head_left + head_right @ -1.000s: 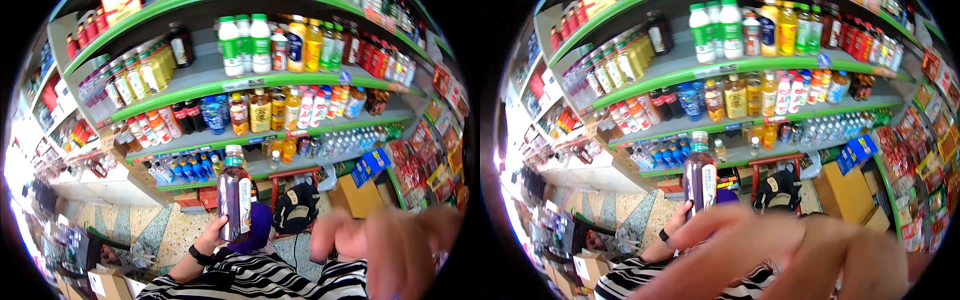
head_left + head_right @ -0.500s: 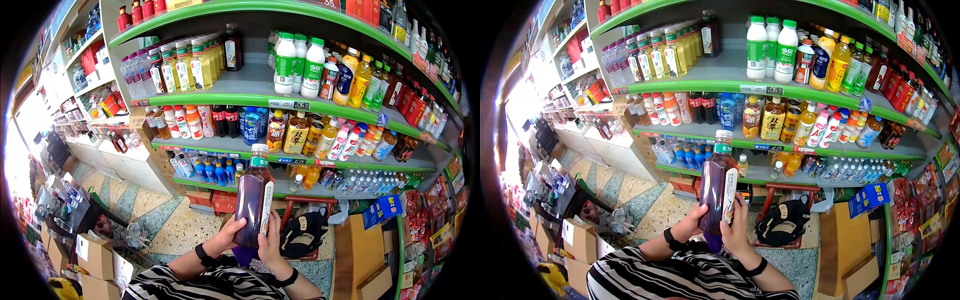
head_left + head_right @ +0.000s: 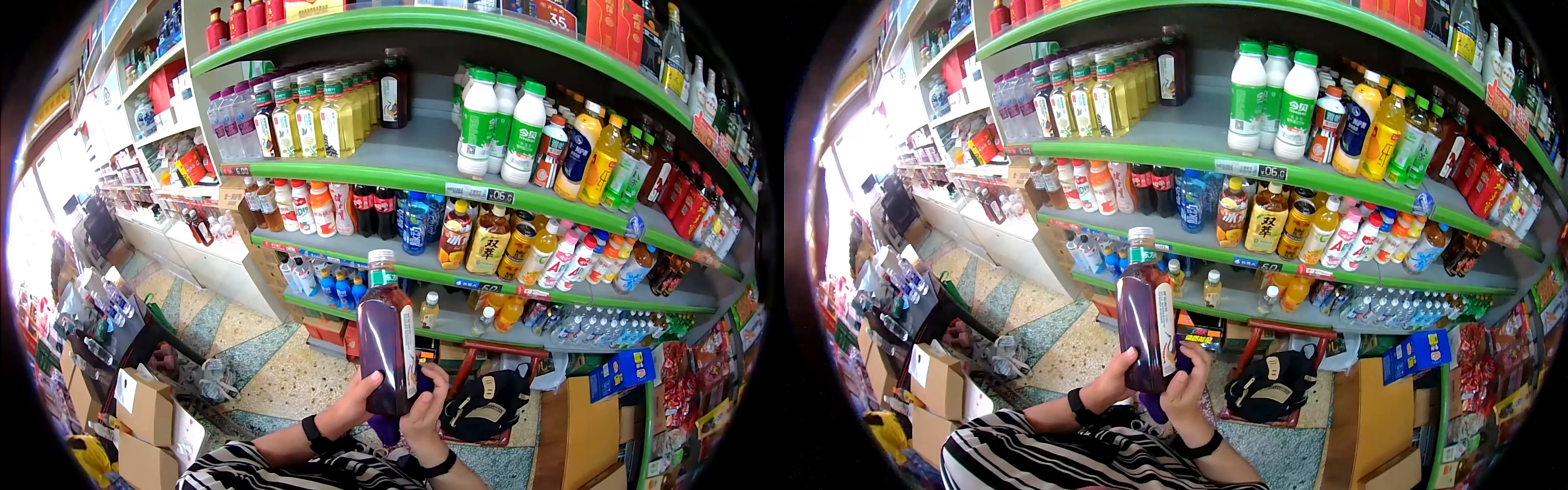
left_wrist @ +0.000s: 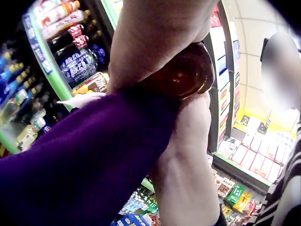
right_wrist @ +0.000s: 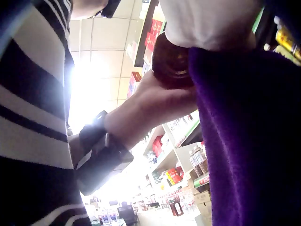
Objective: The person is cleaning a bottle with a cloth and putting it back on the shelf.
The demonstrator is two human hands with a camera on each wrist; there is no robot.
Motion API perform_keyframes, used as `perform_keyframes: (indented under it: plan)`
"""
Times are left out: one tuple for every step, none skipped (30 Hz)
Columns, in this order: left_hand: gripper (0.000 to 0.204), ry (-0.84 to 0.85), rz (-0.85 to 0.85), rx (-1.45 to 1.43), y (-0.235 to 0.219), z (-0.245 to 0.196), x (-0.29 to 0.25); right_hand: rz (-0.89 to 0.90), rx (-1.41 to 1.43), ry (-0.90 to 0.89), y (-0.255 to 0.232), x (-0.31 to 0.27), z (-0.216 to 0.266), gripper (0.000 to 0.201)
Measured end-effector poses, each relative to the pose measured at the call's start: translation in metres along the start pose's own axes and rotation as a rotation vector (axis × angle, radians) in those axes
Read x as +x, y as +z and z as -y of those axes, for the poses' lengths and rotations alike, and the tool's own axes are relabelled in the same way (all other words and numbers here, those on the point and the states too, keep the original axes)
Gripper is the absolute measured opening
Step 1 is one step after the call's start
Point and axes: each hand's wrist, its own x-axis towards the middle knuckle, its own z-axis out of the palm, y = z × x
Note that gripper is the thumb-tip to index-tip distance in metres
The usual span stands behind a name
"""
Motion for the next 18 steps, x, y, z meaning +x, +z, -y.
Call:
perform_keyframes:
  plan:
    - [0.059,0.005,-0.017,-0.019,-0.005,0.001,0.001,-0.011,0.024,0.005,0.004,0.000,-0.004,0.044]
    - [0.059,0.004,-0.015,-0.016,-0.007,-0.002,0.002,-0.026,0.046,0.014,0.006,0.001,-0.006,0.045]
    - [0.058,0.000,-0.013,-0.015,-0.009,-0.004,0.003,-0.006,0.007,0.004,0.007,0.003,-0.005,0.043]
    - [0.058,-0.007,-0.011,-0.017,-0.012,-0.006,0.003,0.019,0.005,0.013,0.009,0.004,-0.006,0.043]
    - [0.066,0.008,-0.025,0.100,-0.017,-0.006,0.004,0.045,0.001,0.021,0.011,0.005,-0.007,0.042]
    - [0.063,-0.001,-0.032,0.035,-0.020,-0.006,0.004,0.069,-0.003,0.026,0.013,0.005,-0.009,0.042]
    - [0.061,-0.010,-0.038,-0.028,-0.024,-0.008,0.005,0.101,0.009,0.039,0.014,0.005,-0.014,0.040]
    - [0.059,-0.018,-0.043,-0.090,-0.028,-0.011,0.007,0.119,0.025,0.052,0.017,0.008,-0.014,0.040]
    - [0.063,-0.050,-0.017,-0.123,-0.033,-0.014,0.008,0.138,0.042,0.068,0.021,0.009,-0.013,0.039]
    - [0.064,-0.040,-0.017,-0.123,-0.038,-0.018,0.011,0.159,0.061,0.078,0.027,0.012,-0.013,0.039]
    - [0.064,-0.034,-0.020,-0.126,-0.042,-0.021,0.012,0.179,0.093,0.098,0.032,0.012,-0.016,0.038]
    - [0.065,-0.029,-0.022,-0.126,-0.048,-0.024,0.013,0.183,0.102,0.116,0.038,0.013,-0.017,0.039]
    - [0.066,-0.010,-0.029,-0.116,-0.054,-0.026,0.015,0.189,0.112,0.137,0.044,0.014,-0.017,0.040]
    - [0.065,0.002,-0.023,-0.100,-0.057,-0.032,0.017,0.196,0.121,0.156,0.050,0.015,-0.018,0.042]
    - [0.065,0.014,-0.018,-0.083,-0.060,-0.039,0.019,0.223,0.114,0.182,0.056,0.017,-0.019,0.045]
    - [0.065,0.025,-0.012,-0.066,-0.063,-0.045,0.020,0.248,0.106,0.208,0.061,0.019,-0.022,0.049]
    - [0.066,0.027,0.008,-0.050,-0.073,-0.048,0.024,0.273,0.100,0.238,0.066,0.020,-0.023,0.052]
    - [0.066,0.042,0.058,-0.007,-0.072,-0.060,0.027,0.314,0.121,0.230,0.071,0.024,-0.023,0.055]
